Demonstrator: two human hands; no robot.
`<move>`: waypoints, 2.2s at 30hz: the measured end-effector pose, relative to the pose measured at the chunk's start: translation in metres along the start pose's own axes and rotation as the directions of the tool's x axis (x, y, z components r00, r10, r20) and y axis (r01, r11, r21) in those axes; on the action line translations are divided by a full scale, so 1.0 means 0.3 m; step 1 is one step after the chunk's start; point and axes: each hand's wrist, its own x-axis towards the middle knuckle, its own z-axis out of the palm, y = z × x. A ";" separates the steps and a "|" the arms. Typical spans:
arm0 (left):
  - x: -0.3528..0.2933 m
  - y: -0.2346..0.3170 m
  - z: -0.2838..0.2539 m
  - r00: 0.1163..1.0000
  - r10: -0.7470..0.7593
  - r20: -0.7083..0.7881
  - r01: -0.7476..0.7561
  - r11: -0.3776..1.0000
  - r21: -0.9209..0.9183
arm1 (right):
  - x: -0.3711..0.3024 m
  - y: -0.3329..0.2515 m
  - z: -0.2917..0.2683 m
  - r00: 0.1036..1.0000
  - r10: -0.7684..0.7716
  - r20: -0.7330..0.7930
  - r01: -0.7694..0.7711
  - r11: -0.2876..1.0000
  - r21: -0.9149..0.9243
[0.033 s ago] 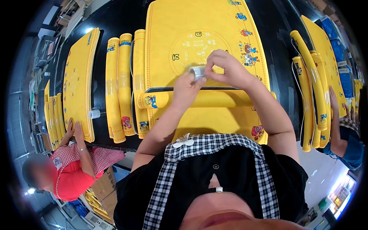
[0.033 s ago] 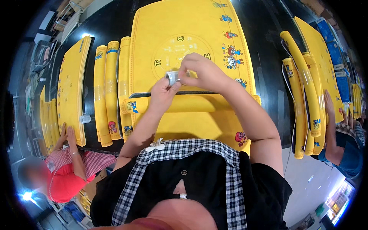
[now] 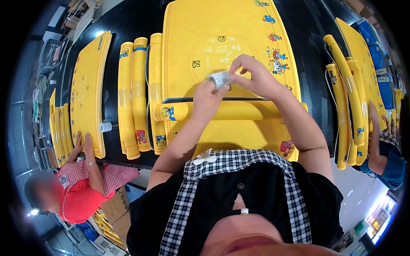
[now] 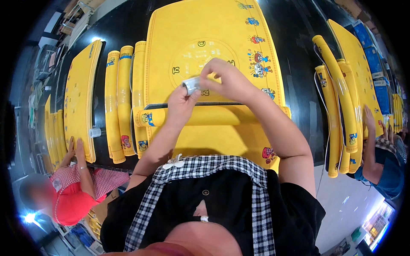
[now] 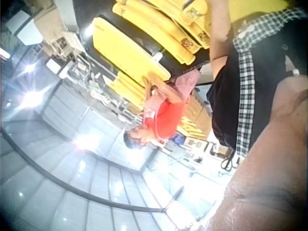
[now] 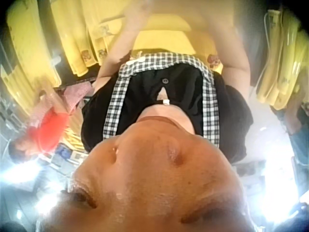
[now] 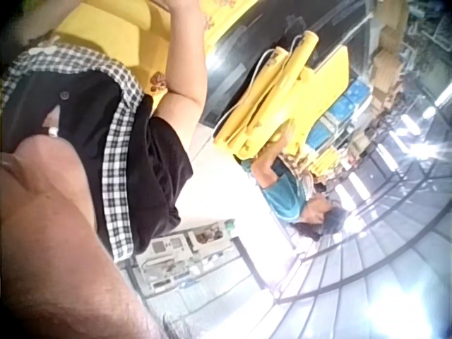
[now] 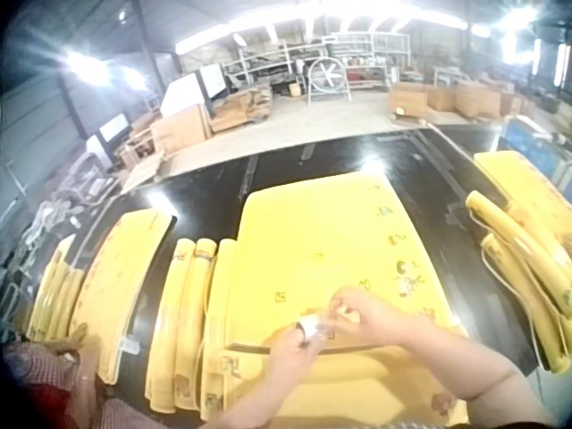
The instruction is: The person rolls up yellow play mats with cartoon designs on a black table. They secure each rolled mat with a piece of clear tape and place it on a stack. The person repeats this process for multiple mats.
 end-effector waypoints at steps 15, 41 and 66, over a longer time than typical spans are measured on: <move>-0.044 -0.047 0.013 0.926 0.045 -0.374 -0.132 0.969 -0.210 | 0.025 0.158 0.048 0.912 0.344 0.224 -0.404 0.657 0.636; -0.408 0.034 -0.119 0.472 -0.623 0.624 0.830 0.553 -0.075 | -0.015 0.134 0.122 0.865 0.293 0.407 -0.176 0.937 -0.302; -0.350 0.061 -0.045 0.718 -0.639 0.276 0.694 0.629 -0.351 | -0.281 -0.008 0.078 0.987 0.157 0.040 -0.064 0.603 -0.795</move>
